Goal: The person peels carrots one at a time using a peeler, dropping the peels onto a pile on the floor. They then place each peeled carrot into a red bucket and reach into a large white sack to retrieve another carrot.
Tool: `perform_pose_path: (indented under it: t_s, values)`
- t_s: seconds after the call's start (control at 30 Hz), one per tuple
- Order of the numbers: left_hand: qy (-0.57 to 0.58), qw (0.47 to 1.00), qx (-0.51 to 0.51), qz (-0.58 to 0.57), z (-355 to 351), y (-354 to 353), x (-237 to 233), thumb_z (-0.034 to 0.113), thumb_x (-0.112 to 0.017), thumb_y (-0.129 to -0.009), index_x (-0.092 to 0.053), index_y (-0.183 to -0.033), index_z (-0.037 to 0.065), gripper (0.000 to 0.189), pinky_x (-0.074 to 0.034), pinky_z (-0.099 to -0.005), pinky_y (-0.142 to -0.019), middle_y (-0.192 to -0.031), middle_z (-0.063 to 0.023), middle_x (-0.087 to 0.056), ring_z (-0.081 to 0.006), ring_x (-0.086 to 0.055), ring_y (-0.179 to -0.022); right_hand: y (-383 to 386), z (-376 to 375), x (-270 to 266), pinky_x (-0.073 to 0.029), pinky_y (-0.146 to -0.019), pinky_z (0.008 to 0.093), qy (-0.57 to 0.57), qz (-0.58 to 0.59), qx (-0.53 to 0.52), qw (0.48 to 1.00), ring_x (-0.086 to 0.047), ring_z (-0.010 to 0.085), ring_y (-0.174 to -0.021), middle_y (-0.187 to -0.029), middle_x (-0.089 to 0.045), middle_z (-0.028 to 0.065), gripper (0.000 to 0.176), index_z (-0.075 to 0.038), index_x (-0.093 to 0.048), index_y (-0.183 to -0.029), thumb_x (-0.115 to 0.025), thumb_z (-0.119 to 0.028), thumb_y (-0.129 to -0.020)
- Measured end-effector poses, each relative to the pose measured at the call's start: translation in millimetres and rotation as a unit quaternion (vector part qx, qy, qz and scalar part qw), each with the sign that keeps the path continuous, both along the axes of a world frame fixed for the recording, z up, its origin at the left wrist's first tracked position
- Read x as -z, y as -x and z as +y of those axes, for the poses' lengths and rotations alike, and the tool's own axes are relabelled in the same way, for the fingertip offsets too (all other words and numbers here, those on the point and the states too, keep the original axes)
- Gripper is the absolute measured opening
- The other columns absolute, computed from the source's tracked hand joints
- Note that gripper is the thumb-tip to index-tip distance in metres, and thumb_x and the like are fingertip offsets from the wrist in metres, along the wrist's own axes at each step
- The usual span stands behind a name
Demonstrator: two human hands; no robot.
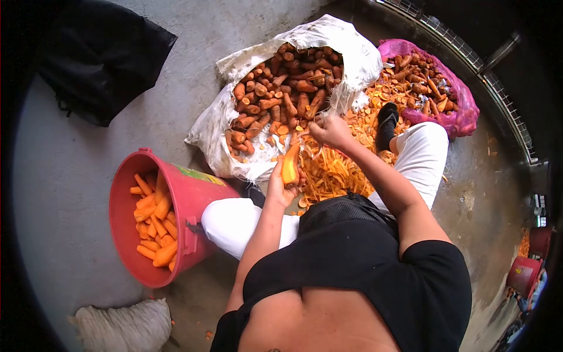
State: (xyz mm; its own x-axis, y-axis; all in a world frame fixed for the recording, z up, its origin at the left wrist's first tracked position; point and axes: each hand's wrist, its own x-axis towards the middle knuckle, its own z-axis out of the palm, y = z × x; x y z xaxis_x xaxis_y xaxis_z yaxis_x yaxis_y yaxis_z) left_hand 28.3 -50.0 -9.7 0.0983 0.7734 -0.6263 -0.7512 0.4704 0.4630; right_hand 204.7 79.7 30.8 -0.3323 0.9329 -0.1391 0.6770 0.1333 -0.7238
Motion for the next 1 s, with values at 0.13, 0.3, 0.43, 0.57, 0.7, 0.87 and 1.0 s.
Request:
perform_pose_path:
  t_s: [0.13,0.3,0.43,0.57,0.7,0.87,1.0]
  values:
    - [-0.028,0.999,0.021,-0.018,1.2,5.6,10.8,0.040,-0.037,-0.098,-0.056,-0.113,0.010,0.038,-0.048,-0.0351,-0.058,-0.086,-0.0058,-0.061,-0.0202,-0.060,-0.075,17.3,-24.7,17.0,-0.041,-0.052,0.0362,-0.299,0.075,-0.134,0.942,-0.049,0.0234,-0.041,-0.046,-0.053,0.0095,0.040,-0.008,-0.062,-0.049,-0.058,-0.035,-0.078]
    - [0.073,0.997,-0.015,-0.010,1.3,-7.3,-18.2,0.041,-0.039,-0.096,-0.057,-0.109,0.013,0.036,-0.054,-0.0366,-0.064,-0.088,-0.0027,-0.061,-0.0184,-0.061,-0.079,34.2,-36.5,5.2,-0.036,-0.055,0.0355,-0.329,0.083,-0.198,0.920,-0.048,0.0230,-0.050,-0.050,-0.054,0.0075,0.026,-0.009,-0.059,-0.047,-0.065,-0.023,-0.068]
    - [0.054,0.998,-0.034,-0.003,-2.1,-4.3,-4.9,0.040,-0.044,-0.095,-0.057,-0.106,0.014,0.032,-0.053,-0.0347,-0.060,-0.087,-0.0024,-0.062,-0.0180,-0.061,-0.077,39.8,-31.8,9.9,-0.038,-0.055,0.0358,-0.343,0.088,-0.218,0.909,-0.047,0.0249,-0.044,-0.044,-0.049,0.0076,0.028,-0.008,-0.064,-0.050,-0.062,-0.025,-0.072]
    - [-0.001,0.999,0.013,0.041,-5.8,0.9,2.0,0.044,-0.044,-0.094,-0.057,-0.099,0.009,0.037,-0.043,-0.0295,-0.045,-0.073,-0.0044,-0.060,-0.0178,-0.058,-0.059,39.3,-23.7,19.3,-0.040,-0.056,0.0341,-0.351,0.063,-0.184,0.916,-0.044,0.0184,-0.041,-0.041,-0.047,0.0029,0.033,-0.012,-0.060,-0.046,-0.059,-0.025,-0.076]
    - [-0.016,0.997,0.044,0.061,-15.5,-5.4,3.4,0.043,-0.044,-0.095,-0.055,-0.100,0.007,0.038,-0.039,-0.0285,-0.041,-0.070,-0.0079,-0.059,-0.0169,-0.056,-0.051,25.2,8.7,23.7,-0.043,-0.061,0.0304,-0.348,-0.047,-0.132,0.927,-0.042,0.0119,-0.042,-0.039,-0.044,-0.0021,0.040,-0.016,-0.055,-0.043,-0.054,-0.025,-0.082]
    - [-0.044,0.996,0.062,0.056,-16.0,0.2,-3.5,0.046,-0.041,-0.095,-0.055,-0.103,0.006,0.043,-0.045,-0.0290,-0.047,-0.077,-0.0081,-0.060,-0.0182,-0.059,-0.060,-21.8,57.6,36.9,-0.043,-0.065,0.0341,-0.396,-0.244,0.020,0.885,-0.050,0.0110,-0.045,-0.041,-0.048,-0.0008,0.049,-0.017,-0.049,-0.042,-0.048,-0.030,-0.088]
    - [0.005,0.999,0.025,-0.026,-7.0,-1.4,-2.6,0.047,-0.038,-0.096,-0.055,-0.107,0.006,0.046,-0.050,-0.0298,-0.055,-0.086,-0.0092,-0.060,-0.0200,-0.060,-0.070,-14.2,40.2,10.6,-0.041,-0.051,0.0292,-0.072,-0.211,0.040,0.974,-0.037,0.0104,-0.040,-0.050,-0.050,-0.0033,0.045,-0.017,-0.063,-0.057,-0.046,-0.038,-0.093]
